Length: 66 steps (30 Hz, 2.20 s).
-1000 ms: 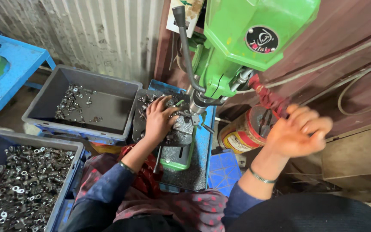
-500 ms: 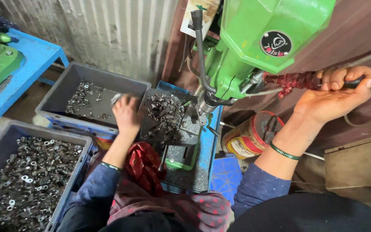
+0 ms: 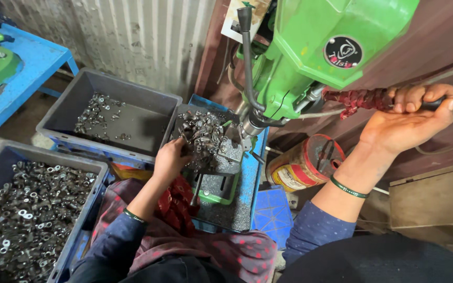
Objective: The person drills holes in small dark metal fittings using a bench drill press. They take a part from a bin, seat it in the jig under the bit, pull the drill lever down to drill, then move the finished part into a nearby tray, repeating the cycle continuously.
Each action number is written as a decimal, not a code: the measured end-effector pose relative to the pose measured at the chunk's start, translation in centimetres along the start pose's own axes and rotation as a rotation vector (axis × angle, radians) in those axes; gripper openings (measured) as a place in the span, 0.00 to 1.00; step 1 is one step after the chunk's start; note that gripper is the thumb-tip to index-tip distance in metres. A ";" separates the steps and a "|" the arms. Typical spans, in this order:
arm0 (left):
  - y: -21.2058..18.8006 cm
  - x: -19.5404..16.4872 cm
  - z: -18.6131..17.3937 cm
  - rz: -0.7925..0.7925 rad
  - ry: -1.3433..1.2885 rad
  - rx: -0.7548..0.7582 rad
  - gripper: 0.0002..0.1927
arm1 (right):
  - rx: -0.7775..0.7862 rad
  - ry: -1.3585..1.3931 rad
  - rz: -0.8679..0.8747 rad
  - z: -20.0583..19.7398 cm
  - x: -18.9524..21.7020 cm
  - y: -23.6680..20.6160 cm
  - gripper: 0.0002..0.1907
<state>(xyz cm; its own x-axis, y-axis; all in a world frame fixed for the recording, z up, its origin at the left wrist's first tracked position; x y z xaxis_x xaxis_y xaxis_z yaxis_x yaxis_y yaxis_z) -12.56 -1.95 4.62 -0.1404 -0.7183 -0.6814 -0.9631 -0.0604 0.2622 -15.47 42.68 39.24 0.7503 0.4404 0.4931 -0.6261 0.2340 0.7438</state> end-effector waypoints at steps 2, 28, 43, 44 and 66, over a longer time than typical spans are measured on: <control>1.3 -0.6 0.8 -0.087 -0.327 -0.028 0.25 | -0.001 0.007 0.000 0.2 0.0 -0.1 0.20; 4.9 -12.4 2.6 0.305 -0.206 -0.254 0.12 | 0.020 -0.042 -0.171 3.0 2.2 -11.9 0.16; 4.4 -12.8 2.2 0.413 -0.166 -0.222 0.10 | -0.004 0.034 -0.177 1.6 1.3 -13.1 0.16; 4.2 -12.7 1.8 0.420 -0.179 -0.235 0.10 | -0.001 0.025 -0.178 1.7 1.4 -13.0 0.16; 3.5 -10.0 3.5 0.232 -0.458 -0.285 0.10 | -0.013 0.009 -0.010 1.1 0.4 0.2 0.21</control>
<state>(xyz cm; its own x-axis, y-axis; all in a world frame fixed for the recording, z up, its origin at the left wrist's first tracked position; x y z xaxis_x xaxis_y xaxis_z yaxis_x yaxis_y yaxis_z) -15.32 7.45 9.90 -0.4860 -0.3665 -0.7934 -0.8046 -0.1669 0.5699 -15.08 41.95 40.02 0.7550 0.4454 0.4813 -0.6210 0.2498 0.7429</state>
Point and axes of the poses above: each hand's wrist, its own y-axis towards the middle knuckle, its own z-axis out of the palm, x = y × z, the point moved 9 cm from there along y, towards the middle knuckle, and after that the axes turned 4 degrees about z, right-handed, at the moved point
